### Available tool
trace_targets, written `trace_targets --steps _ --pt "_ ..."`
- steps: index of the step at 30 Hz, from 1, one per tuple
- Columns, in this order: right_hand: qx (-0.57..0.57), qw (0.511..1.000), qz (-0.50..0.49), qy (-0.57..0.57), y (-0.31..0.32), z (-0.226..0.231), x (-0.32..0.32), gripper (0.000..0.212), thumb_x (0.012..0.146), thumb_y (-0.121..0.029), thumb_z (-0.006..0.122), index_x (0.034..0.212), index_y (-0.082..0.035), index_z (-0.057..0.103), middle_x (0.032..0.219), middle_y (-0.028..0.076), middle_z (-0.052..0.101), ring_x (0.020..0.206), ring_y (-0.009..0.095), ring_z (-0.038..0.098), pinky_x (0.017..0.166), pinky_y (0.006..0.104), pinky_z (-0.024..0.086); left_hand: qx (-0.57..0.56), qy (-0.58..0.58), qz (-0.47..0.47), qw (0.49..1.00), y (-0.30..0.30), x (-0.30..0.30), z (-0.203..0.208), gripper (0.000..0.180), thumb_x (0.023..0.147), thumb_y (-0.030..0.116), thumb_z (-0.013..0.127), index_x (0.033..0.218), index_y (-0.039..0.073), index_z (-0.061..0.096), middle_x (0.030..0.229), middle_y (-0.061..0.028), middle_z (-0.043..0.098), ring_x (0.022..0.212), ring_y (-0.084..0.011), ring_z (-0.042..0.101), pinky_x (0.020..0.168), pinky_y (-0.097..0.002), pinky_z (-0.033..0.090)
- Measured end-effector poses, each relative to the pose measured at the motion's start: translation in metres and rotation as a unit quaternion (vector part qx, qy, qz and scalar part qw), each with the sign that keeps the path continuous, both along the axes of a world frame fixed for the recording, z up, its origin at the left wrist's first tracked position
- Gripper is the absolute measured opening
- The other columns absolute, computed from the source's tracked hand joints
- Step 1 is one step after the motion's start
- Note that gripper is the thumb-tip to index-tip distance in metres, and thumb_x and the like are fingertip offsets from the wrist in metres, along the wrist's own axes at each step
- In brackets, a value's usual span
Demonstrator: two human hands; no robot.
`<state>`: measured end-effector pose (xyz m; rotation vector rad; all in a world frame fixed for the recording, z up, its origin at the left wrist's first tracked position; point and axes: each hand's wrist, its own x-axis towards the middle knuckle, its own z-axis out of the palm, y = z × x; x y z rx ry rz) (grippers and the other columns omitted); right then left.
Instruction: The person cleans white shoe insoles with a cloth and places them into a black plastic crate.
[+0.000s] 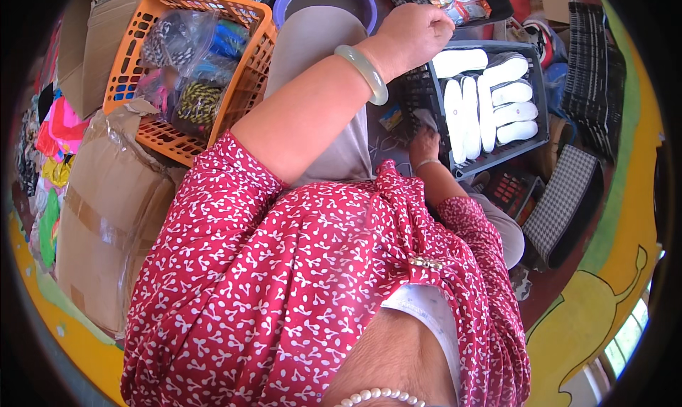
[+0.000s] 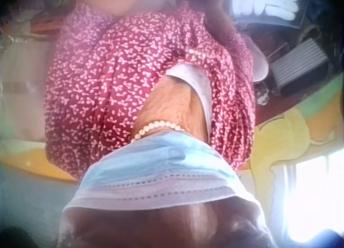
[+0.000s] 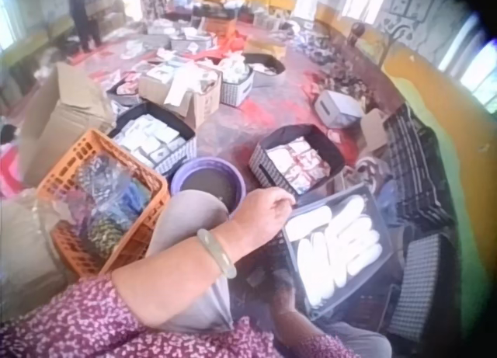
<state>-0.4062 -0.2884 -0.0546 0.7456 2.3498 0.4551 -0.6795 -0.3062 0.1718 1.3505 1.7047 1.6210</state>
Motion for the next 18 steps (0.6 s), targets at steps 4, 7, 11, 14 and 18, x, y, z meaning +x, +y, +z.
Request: trace_targets --steps 4,7,11,14,18 --pt "-0.091 0.992 -0.016 -0.089 -0.019 0.029 0.004 0.041 0.083 -0.018 0.046 0.118 0.003 0.052 0.12 0.02 0.046 0.108 0.03 0.048 0.084 0.0393 0.037 0.008 0.01 0.005 1.0 0.0 0.003 -0.005 0.019 0.085 0.015 0.053 0.093 0.003 0.066 0.063 -0.0029 0.061 0.059 -0.0092 0.059 0.057 -0.024 0.047" --pt "-0.098 0.995 0.013 -0.032 -0.014 0.042 -0.009 0.043 0.083 -0.018 0.048 0.119 0.004 0.05 0.122 0.02 0.046 0.108 0.029 0.047 0.085 0.0374 0.037 0.019 -0.008 0.025 0.999 0.005 0.005 -0.01 0.023 0.081 0.022 0.054 0.085 0.004 0.067 0.07 -0.0152 0.061 0.068 -0.0271 0.06 0.064 -0.0343 0.049" --pt "-0.018 0.996 0.083 0.033 0.011 0.066 -0.05 0.045 0.083 -0.018 0.049 0.121 0.005 0.051 0.132 0.018 0.041 0.118 0.026 0.04 0.091 0.0332 0.032 0.041 0.022 0.049 0.998 0.015 0.003 -0.019 0.024 0.079 0.025 0.054 0.082 0.005 0.067 0.073 -0.0194 0.061 0.074 -0.0358 0.06 0.068 -0.0387 0.05" --pt "0.014 0.998 0.068 -0.008 0.023 0.035 -0.025 0.047 0.085 -0.017 0.045 0.125 0.007 0.047 0.139 0.018 0.036 0.126 0.026 0.033 0.095 0.032 0.028 0.027 0.042 0.051 0.997 0.022 0.006 -0.02 0.023 0.078 0.025 0.054 0.082 0.007 0.068 0.076 -0.0169 0.063 0.075 -0.0335 0.061 0.07 -0.0373 0.05" --pt "-0.007 0.995 0.1 0.005 0.005 0.014 0.026 0.045 0.081 -0.015 0.046 0.121 0.006 0.05 0.131 0.019 0.041 0.119 0.03 0.038 0.094 0.0345 0.032 0.017 0.05 0.071 0.996 0.01 -0.005 -0.025 0.023 0.079 0.024 0.054 0.084 0.007 0.069 0.079 -0.0153 0.065 0.076 -0.0306 0.063 0.071 -0.0348 0.05"
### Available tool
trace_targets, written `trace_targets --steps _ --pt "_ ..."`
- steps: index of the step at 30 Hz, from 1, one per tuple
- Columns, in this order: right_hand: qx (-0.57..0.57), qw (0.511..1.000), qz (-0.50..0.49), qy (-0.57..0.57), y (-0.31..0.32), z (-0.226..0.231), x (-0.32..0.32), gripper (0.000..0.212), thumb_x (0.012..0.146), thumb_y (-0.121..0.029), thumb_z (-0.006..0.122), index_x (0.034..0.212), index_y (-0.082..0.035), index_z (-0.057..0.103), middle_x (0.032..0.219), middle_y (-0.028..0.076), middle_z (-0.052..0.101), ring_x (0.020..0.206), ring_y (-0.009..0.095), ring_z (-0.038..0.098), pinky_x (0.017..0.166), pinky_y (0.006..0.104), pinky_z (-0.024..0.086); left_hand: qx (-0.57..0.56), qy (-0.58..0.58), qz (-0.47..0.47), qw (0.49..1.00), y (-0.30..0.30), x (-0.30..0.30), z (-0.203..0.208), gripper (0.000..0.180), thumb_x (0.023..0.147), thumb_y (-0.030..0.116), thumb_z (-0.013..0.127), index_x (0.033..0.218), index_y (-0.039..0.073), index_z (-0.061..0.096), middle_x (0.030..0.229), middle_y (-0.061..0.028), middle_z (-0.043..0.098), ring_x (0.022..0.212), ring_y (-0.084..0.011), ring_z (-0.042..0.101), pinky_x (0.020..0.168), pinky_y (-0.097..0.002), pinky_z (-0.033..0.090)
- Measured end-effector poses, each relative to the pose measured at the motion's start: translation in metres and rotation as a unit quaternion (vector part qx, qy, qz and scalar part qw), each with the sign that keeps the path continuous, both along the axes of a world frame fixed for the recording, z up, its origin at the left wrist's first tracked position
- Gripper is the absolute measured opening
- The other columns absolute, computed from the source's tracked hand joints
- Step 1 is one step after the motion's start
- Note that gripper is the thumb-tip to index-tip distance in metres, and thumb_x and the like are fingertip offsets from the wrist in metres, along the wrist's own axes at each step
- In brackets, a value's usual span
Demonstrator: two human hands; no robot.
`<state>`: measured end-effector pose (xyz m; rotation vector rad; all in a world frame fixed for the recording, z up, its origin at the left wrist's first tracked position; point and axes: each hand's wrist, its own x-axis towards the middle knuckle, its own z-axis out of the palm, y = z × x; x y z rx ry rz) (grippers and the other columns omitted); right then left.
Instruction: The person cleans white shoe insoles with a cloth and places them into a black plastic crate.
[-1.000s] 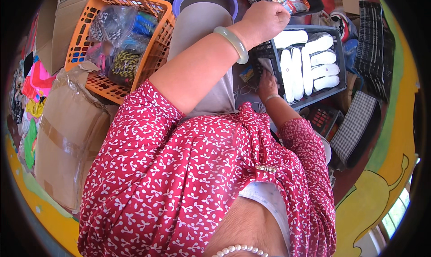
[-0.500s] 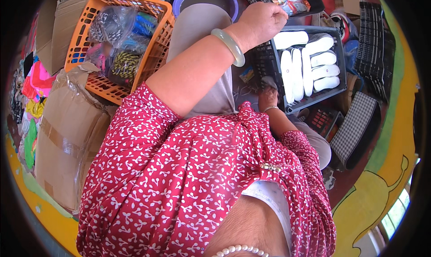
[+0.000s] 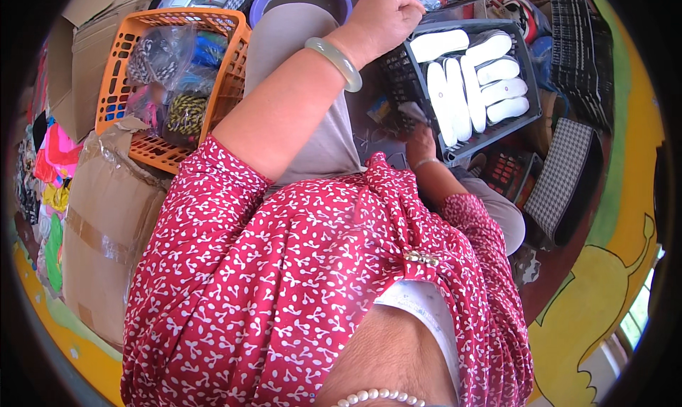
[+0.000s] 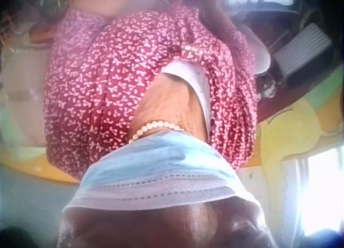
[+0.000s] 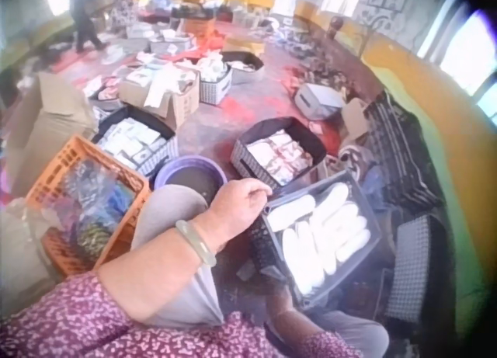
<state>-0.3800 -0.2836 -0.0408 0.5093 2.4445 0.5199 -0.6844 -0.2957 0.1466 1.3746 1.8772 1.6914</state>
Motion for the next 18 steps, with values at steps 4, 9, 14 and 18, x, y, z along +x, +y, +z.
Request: trace_targets --steps 4,9,14,18 --pt "-0.101 0.99 -0.08 0.059 -0.02 -0.007 0.033 0.034 0.076 -0.016 0.05 0.103 0.001 0.062 0.12 0.019 0.05 0.108 0.03 0.047 0.09 0.0376 0.036 0.017 -0.022 -0.025 0.999 -0.023 -0.015 0.018 0.019 0.084 0.015 0.053 0.09 0.0 0.065 0.079 -0.0155 0.065 0.074 -0.0248 0.064 0.069 -0.0324 0.049" --pt "-0.161 0.986 -0.031 -0.04 -0.028 0.034 -0.019 0.024 0.077 -0.018 0.051 0.085 -0.003 0.069 0.107 0.012 0.06 0.107 0.024 0.049 0.086 0.0364 0.035 0.026 -0.045 -0.051 0.997 -0.027 -0.016 0.029 0.021 0.083 0.015 0.052 0.089 0.0 0.065 0.083 -0.0187 0.065 0.079 -0.0294 0.064 0.07 -0.0354 0.05" --pt "-0.046 0.989 0.029 0.136 0.02 0.01 -0.07 0.033 0.081 -0.013 0.046 0.106 0.001 0.063 0.127 0.015 0.047 0.118 0.026 0.04 0.092 0.0318 0.032 0.029 -0.035 -0.072 0.996 -0.01 0.0 0.026 0.02 0.083 0.015 0.052 0.089 0.0 0.064 0.081 -0.0192 0.064 0.078 -0.03 0.064 0.069 -0.0351 0.05" --pt "0.044 0.998 0.031 0.027 0.044 -0.014 -0.038 0.038 0.083 -0.014 0.045 0.117 0.001 0.056 0.127 0.015 0.046 0.12 0.028 0.038 0.1 0.033 0.029 0.017 -0.033 -0.071 0.997 -0.002 0.011 0.03 0.02 0.083 0.014 0.052 0.09 -0.001 0.064 0.08 -0.019 0.064 0.077 -0.0294 0.064 0.068 -0.0344 0.05"
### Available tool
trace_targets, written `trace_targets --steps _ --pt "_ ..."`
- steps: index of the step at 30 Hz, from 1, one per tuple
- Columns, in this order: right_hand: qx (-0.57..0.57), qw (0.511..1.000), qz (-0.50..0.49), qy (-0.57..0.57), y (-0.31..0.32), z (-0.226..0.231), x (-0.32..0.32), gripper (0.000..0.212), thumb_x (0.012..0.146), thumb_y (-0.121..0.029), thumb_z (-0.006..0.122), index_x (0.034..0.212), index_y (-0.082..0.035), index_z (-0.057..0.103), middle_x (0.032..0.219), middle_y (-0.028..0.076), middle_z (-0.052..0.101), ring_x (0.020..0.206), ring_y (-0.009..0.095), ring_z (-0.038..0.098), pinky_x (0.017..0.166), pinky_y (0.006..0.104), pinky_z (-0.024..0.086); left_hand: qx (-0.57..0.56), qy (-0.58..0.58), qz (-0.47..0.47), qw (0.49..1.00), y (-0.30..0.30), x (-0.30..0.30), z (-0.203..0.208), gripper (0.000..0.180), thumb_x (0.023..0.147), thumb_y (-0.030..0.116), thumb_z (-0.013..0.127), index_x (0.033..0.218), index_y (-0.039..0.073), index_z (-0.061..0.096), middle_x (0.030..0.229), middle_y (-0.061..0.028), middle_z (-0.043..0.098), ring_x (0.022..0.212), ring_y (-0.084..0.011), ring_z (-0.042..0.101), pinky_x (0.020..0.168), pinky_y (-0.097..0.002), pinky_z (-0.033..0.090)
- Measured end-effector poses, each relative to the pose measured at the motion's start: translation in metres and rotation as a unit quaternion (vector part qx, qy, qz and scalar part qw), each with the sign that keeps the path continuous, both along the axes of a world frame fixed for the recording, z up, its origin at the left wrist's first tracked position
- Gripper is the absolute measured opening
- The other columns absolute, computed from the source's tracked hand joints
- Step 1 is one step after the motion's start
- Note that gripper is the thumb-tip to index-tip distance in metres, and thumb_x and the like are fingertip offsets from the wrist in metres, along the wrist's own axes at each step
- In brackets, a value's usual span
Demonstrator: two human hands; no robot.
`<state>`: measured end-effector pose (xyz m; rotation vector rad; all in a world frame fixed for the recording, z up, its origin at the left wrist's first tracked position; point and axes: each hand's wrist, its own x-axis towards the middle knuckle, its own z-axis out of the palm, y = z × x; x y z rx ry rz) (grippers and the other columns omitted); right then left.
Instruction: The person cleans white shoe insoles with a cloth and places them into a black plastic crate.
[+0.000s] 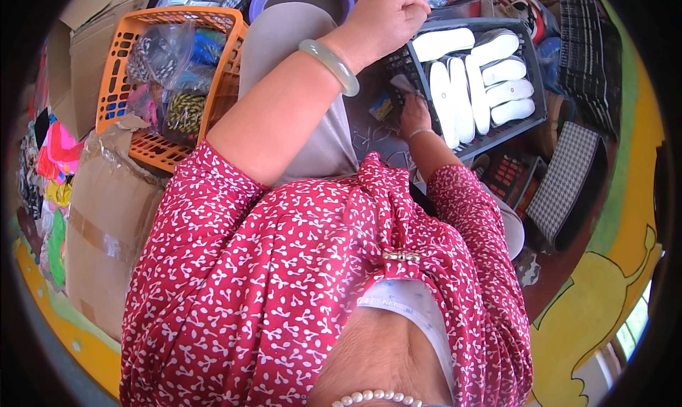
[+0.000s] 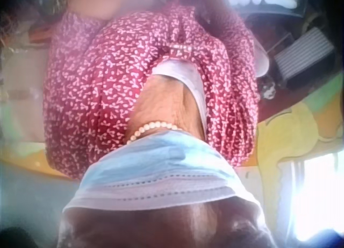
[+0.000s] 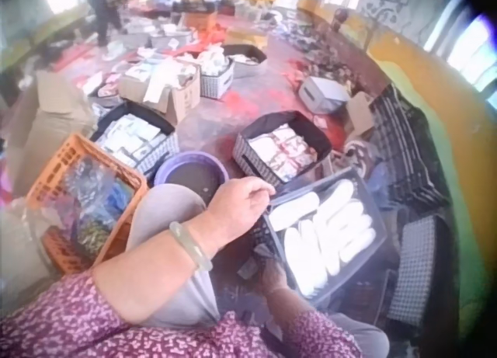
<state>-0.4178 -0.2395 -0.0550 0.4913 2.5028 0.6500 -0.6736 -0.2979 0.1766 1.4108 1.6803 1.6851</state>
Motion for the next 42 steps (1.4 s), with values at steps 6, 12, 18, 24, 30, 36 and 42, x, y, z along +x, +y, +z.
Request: trace_targets --steps 6,12,18,24,30,36,42 --pt "-0.172 0.948 -0.221 0.148 -0.036 -0.022 0.095 0.029 0.079 -0.017 0.05 0.101 -0.005 0.065 0.118 0.014 0.053 0.114 0.027 0.044 0.095 0.037 0.034 0.017 -0.012 -0.026 0.999 -0.01 0.0 0.024 0.02 0.084 0.013 0.052 0.091 -0.001 0.063 0.079 -0.0176 0.064 0.074 -0.0255 0.064 0.067 -0.0327 0.049" --pt "-0.205 0.976 -0.031 -0.068 -0.039 0.04 0.041 0.022 0.076 -0.017 0.05 0.086 -0.008 0.068 0.092 0.008 0.062 0.102 0.023 0.05 0.089 0.0347 0.038 -0.022 -0.024 -0.019 0.999 -0.01 -0.01 0.023 0.02 0.085 0.012 0.052 0.093 -0.002 0.063 0.081 -0.0155 0.065 0.075 -0.0232 0.063 0.068 -0.032 0.048" --pt "-0.104 0.992 -0.023 -0.062 -0.004 0.036 0.068 0.027 0.08 -0.016 0.048 0.092 -0.006 0.069 0.112 0.009 0.057 0.11 0.025 0.045 0.094 0.0326 0.034 -0.039 -0.027 -0.028 0.998 0.02 -0.003 -0.002 0.022 0.087 0.018 0.053 0.096 0.002 0.065 0.082 -0.0057 0.064 0.074 -0.0124 0.058 0.066 -0.0248 0.046" --pt "-0.342 0.903 -0.256 -0.051 -0.002 0.159 0.036 0.024 0.076 -0.023 0.055 0.091 -0.012 0.07 0.093 0.014 0.066 0.086 0.026 0.064 0.077 0.0367 0.049 -0.08 -0.057 -0.017 0.995 0.022 -0.021 0.001 0.022 0.085 0.02 0.054 0.093 0.003 0.065 0.072 -0.0113 0.065 0.065 -0.0174 0.062 0.062 -0.0293 0.047" --pt "-0.456 0.681 -0.479 0.314 0.111 0.301 0.073 0.027 0.077 -0.025 0.064 0.082 0.001 0.067 0.072 0.01 0.066 0.065 0.015 0.061 0.062 0.0285 0.049 -0.199 -0.331 -0.099 0.917 0.024 0.001 0.014 0.021 0.086 0.019 0.056 0.102 0.006 0.063 0.089 0.0017 0.056 0.079 -0.0047 0.046 0.072 -0.0246 0.041" --pt "-0.201 0.734 -0.59 0.269 0.215 0.311 0.139 0.041 0.08 -0.036 0.062 0.083 0.004 0.066 0.082 0.014 0.067 0.076 0.026 0.064 0.066 0.0355 0.049 -0.342 -0.583 -0.058 0.735 0.039 0.066 -0.003 0.095 0.071 0.034 0.073 0.141 0.003 0.015 0.144 -0.0252 0.013 0.132 -0.0406 0.016 0.105 -0.0494 0.023" --pt "-0.298 0.506 -0.682 0.436 0.38 0.233 0.265 0.047 0.079 -0.045 0.061 0.087 0.001 0.067 0.08 0.014 0.065 0.072 0.025 0.061 0.065 0.0374 0.046 -0.37 -0.545 0.007 0.752 0.17 0.207 -0.033 0.065 0.081 0.031 0.062 0.134 0.007 0.033 0.14 -0.0148 0.032 0.132 -0.038 0.019 0.106 -0.0528 0.013"
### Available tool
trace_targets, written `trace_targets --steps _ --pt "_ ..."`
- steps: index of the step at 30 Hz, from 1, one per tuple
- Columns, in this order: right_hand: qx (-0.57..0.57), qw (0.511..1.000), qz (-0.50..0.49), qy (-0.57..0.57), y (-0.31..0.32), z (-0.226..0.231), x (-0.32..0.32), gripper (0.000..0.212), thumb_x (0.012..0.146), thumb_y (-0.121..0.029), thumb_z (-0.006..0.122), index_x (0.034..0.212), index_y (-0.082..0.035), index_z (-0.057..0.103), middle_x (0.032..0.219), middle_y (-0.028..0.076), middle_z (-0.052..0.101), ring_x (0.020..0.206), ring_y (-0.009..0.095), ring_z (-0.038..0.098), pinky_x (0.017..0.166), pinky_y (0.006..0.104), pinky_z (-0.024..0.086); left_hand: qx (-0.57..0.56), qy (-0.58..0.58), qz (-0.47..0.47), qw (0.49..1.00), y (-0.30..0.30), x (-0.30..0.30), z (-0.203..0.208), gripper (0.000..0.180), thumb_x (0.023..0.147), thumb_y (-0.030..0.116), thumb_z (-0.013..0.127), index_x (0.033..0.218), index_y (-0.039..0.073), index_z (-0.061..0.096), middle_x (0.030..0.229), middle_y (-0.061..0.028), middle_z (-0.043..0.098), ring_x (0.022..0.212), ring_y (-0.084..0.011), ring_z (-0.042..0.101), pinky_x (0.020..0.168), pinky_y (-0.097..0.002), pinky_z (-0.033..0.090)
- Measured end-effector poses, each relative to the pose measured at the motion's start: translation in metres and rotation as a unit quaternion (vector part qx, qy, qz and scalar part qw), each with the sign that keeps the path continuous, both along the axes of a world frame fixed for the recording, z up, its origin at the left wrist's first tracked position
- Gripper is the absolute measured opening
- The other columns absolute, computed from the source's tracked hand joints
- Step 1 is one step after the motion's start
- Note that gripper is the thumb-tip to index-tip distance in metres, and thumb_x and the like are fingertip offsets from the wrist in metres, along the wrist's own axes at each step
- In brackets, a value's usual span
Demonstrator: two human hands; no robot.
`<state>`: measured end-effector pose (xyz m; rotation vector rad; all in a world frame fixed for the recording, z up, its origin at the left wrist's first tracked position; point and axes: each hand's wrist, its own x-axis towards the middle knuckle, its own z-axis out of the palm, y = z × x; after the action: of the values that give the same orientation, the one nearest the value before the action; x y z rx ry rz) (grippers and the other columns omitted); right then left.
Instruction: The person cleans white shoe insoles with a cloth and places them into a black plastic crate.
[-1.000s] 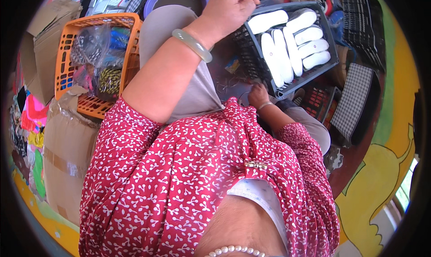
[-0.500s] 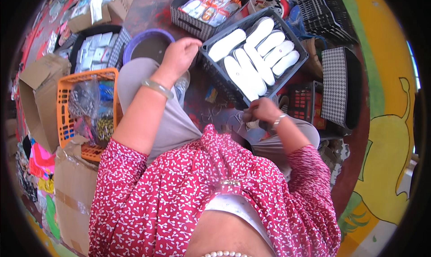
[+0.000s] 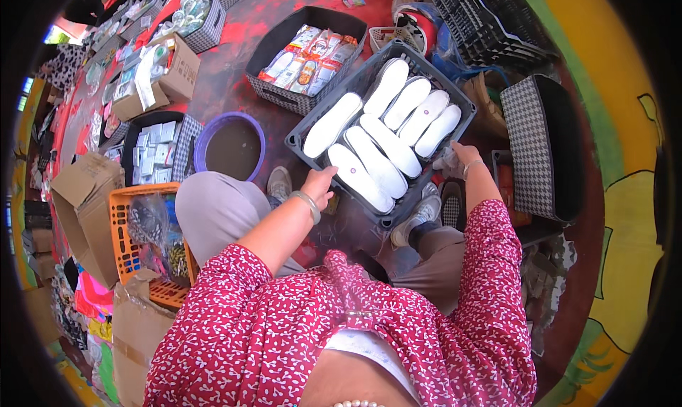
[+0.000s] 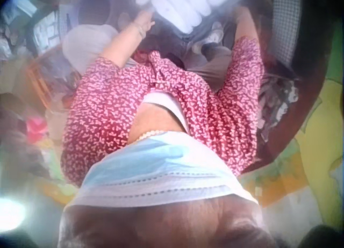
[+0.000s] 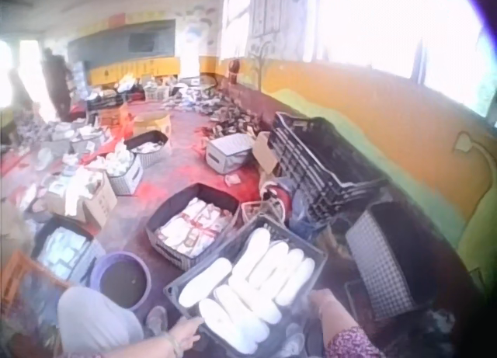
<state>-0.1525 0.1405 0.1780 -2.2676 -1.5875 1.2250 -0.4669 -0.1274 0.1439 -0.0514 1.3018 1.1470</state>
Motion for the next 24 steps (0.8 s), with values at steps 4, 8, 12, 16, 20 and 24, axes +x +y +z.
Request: trace_targets --steps 4,8,12,16,20,24 --pt "0.002 0.999 -0.022 0.031 0.076 -0.033 0.06 0.038 0.079 -0.035 0.061 0.08 0.003 0.064 0.072 0.013 0.062 0.061 0.024 0.058 0.055 0.0369 0.044 -0.116 0.175 0.004 0.978 0.075 0.063 -0.013 0.037 0.078 0.009 0.055 0.108 -0.007 0.041 0.108 -0.0188 0.05 0.09 -0.0235 0.055 0.078 -0.0367 0.045" --pt "0.028 0.999 0.01 -0.017 0.089 -0.056 0.093 0.032 0.077 -0.026 0.058 0.077 0.005 0.063 0.071 0.014 0.062 0.06 0.028 0.058 0.055 0.0391 0.045 -0.089 0.283 -0.026 0.955 0.08 0.066 -0.049 0.044 0.075 0.001 0.048 0.115 -0.012 0.036 0.117 -0.0257 0.047 0.103 -0.0324 0.053 0.082 -0.0347 0.045" --pt "0.004 0.998 -0.038 0.059 0.051 -0.02 0.037 0.029 0.078 -0.022 0.055 0.077 0.006 0.061 0.071 0.016 0.062 0.062 0.029 0.059 0.055 0.0415 0.046 -0.068 0.272 0.022 0.96 0.077 0.029 -0.067 0.032 0.072 -0.003 0.045 0.102 -0.015 0.047 0.103 -0.0254 0.055 0.095 -0.0298 0.057 0.078 -0.0348 0.045" --pt "0.008 0.974 -0.159 0.16 0.025 -0.083 0.074 0.025 0.079 -0.018 0.059 0.08 0.007 0.061 0.076 0.014 0.062 0.063 0.027 0.059 0.054 0.0422 0.046 -0.09 0.316 -0.015 0.944 0.095 0.02 -0.002 0.032 0.073 -0.002 0.044 0.1 -0.016 0.053 0.1 -0.0252 0.058 0.095 -0.0308 0.058 0.08 -0.036 0.044" --pt "0.033 0.983 -0.105 0.146 -0.02 -0.14 0.076 0.025 0.079 -0.016 0.057 0.088 0.007 0.057 0.078 0.015 0.06 0.064 0.029 0.06 0.054 0.0449 0.049 -0.13 0.408 -0.061 0.902 0.095 -0.032 -0.022 0.034 0.073 0.002 0.047 0.101 -0.016 0.055 0.106 -0.0331 0.056 0.106 -0.0395 0.055 0.086 -0.0388 0.043" --pt "0.006 0.981 -0.134 0.141 -0.059 -0.184 0.112 0.028 0.079 -0.014 0.055 0.096 0.008 0.053 0.091 0.02 0.058 0.074 0.038 0.059 0.061 0.0593 0.048 -0.09 0.425 -0.157 0.887 0.11 -0.044 -0.01 0.033 0.074 0.005 0.048 0.098 -0.015 0.057 0.105 -0.0332 0.057 0.105 -0.0421 0.054 0.086 -0.0404 0.043"
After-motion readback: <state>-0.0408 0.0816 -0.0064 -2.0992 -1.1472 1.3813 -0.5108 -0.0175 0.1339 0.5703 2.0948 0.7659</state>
